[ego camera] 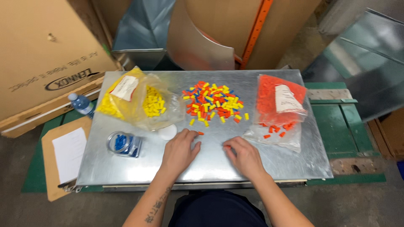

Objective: The person sorts small plastic parts by color on a metal table. They pick up blue, yellow, and orange pieces from a mixed pile and place them into separate containers or bags. The process is repetitive and continues throughout the clip.

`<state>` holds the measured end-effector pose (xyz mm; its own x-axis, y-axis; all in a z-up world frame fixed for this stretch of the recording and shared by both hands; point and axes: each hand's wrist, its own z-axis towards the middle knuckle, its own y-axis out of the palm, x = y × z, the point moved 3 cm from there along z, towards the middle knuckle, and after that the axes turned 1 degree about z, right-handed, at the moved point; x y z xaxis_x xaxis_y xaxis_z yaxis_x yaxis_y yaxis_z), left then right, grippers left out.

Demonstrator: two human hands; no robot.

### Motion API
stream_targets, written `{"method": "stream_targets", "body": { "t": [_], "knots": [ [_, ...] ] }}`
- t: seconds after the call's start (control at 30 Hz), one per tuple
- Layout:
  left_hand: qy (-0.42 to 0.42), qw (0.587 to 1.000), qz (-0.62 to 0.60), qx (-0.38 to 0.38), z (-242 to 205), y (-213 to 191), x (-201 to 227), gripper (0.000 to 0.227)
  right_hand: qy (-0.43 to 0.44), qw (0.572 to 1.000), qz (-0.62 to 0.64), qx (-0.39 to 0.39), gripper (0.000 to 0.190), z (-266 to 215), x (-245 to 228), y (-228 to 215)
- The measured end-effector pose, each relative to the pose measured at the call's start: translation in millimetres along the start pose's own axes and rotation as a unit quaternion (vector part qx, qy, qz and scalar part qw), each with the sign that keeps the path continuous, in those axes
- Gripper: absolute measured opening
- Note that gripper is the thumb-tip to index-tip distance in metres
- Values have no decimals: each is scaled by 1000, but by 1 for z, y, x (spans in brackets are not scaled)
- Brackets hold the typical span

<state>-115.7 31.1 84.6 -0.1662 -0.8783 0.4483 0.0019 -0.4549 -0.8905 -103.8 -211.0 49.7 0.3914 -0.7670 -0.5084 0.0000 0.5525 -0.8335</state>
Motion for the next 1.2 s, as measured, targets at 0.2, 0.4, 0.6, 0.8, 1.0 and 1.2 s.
{"method": "stream_targets", "body": {
  "t": [0.2,0.4,0.6,0.8,1.0,1.2],
  "knots": [
    [-38,996,40,-66,35,14,8,33,-40,996,30,69,10,-35,12,-35],
    [-81,991,44,-97,40,30,14,24,42,988,8,150,14,-47,63,-68],
    [-59,993,-11,-104,29,44,51,20,72,976,-7,204,15,-35,116,-94],
    [46,994,-57,-79,22,77,111,16,43,975,-84,203,18,-19,133,-99],
    [136,987,-81,9,51,89,160,12,-5,981,-81,179,24,-36,122,-98],
    [154,986,-41,47,87,125,176,16,-48,979,-61,188,20,-65,120,-93]
  ]
}}
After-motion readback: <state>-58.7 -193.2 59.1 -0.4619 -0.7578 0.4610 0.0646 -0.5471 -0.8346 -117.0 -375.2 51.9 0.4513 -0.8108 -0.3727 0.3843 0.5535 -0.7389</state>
